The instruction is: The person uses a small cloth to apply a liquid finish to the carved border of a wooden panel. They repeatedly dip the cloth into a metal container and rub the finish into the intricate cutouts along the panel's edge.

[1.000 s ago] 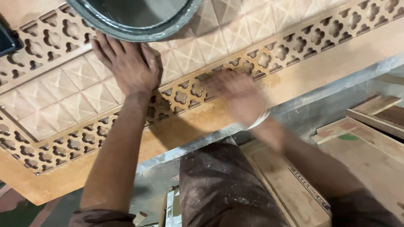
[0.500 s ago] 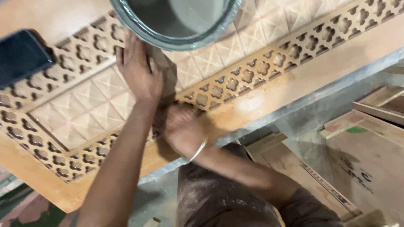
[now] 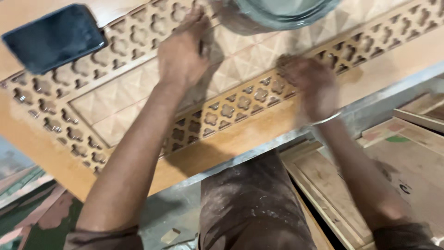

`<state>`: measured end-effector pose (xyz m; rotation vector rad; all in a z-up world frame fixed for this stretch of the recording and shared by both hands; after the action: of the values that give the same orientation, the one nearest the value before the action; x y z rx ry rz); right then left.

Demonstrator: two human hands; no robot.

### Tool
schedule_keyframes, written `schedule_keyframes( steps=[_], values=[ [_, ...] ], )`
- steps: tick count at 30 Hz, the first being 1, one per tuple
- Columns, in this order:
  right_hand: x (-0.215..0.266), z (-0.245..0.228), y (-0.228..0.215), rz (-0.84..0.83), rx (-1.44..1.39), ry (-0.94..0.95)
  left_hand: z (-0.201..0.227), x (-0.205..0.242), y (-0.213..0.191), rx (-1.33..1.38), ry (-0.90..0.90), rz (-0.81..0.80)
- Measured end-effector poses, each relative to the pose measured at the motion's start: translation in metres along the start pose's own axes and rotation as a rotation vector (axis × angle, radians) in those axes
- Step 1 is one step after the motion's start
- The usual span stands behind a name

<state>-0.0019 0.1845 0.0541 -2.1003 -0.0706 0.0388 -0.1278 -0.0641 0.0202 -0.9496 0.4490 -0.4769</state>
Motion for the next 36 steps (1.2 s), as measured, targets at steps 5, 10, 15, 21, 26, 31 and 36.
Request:
schedule_keyframes(
  steps=[5, 10, 15, 21, 26, 31, 36],
  values=[
    [0.05, -0.18, 0.152, -0.176, 0.088, -0.051, -0.016, 0.001, 0.02, 0.119, -0.206, -0.229],
    [0.092, -0.314, 0.222, -0.328, -0.284, -0.259, -0.009, 0.001, 0.013, 0.129, -0.223, -0.183],
    [0.093, -0.21, 0.184, -0.502, 0.306, -0.373, -0.004, -0.003, 0.004, 0.087, -0.161, -0.132],
    [0.043, 0.05, 0.001, -0.109, 0.492, -0.084, -0.002, 0.004, 0.019, 0.117, -0.218, -0.222],
    [0.05, 0.075, -0.02, -0.027, 0.253, 0.073, 0.0, 0.003, 0.011, 0.1, -0.157, -0.144],
    [0.084, -0.113, 0.089, 0.019, 0.092, -0.113, 0.002, 0.003, 0.016, 0.051, -0.137, -0.112],
    [0.133, -0.277, 0.192, -0.322, -0.328, -0.256, 0.008, 0.0, 0.014, -0.058, -0.08, -0.084]
  ],
)
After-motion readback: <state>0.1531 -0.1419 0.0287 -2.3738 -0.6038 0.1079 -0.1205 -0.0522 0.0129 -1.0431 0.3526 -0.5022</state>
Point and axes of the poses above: each hand's wrist, its own x-axis away from the middle knuckle, its own y-axis out of the palm, z = x × y, the point moved 9 cm from there along -x, towards the middle knuckle, and after that the axes turned 14 degrees about y, right-handed, at the moved point
